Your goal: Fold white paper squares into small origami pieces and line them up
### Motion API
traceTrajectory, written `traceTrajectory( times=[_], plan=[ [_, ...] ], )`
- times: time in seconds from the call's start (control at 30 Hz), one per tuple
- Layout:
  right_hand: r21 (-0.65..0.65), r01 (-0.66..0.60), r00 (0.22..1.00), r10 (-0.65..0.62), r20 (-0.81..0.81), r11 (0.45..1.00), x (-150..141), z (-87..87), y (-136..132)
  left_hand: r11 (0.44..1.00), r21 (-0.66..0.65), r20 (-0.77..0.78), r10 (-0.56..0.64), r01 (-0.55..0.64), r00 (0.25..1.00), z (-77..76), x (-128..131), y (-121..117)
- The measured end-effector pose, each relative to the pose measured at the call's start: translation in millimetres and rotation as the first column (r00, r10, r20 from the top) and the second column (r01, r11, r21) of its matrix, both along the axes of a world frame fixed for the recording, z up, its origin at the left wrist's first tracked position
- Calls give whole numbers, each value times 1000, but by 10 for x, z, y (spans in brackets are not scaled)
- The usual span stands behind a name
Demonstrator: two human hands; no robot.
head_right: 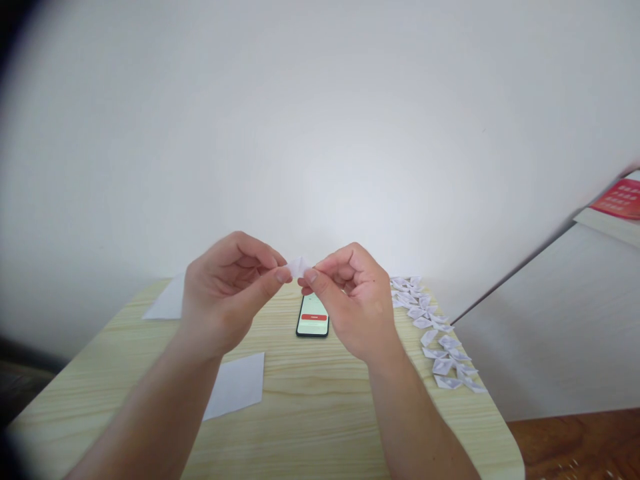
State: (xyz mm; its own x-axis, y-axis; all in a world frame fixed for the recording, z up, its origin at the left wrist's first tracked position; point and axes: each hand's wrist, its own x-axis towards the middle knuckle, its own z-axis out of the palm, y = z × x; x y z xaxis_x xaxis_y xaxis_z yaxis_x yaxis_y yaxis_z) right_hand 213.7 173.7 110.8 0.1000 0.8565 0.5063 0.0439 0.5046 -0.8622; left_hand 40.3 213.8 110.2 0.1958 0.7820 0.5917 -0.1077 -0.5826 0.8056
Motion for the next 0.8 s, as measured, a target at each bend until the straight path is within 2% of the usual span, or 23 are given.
traceTrajectory(
  times=[0.2,0.4,0.53,0.8],
  plan=[
    [-5,-64,998,64,21,998,49,16,16,1000,1,22,-9,9,1000,-15,-10,36],
    [-104,-86,993,94,74,991,135,0,55,1000,9,-5,10,-10,1000,7,-32,48],
    [-111,-97,983,113,147,989,136,14,61,999,26,-56,-45,46,997,12,-31,20],
    [-81,-131,990,134,42,988,125,21,90,993,114,-114,-27,40,993,34,-41,-32]
  ],
)
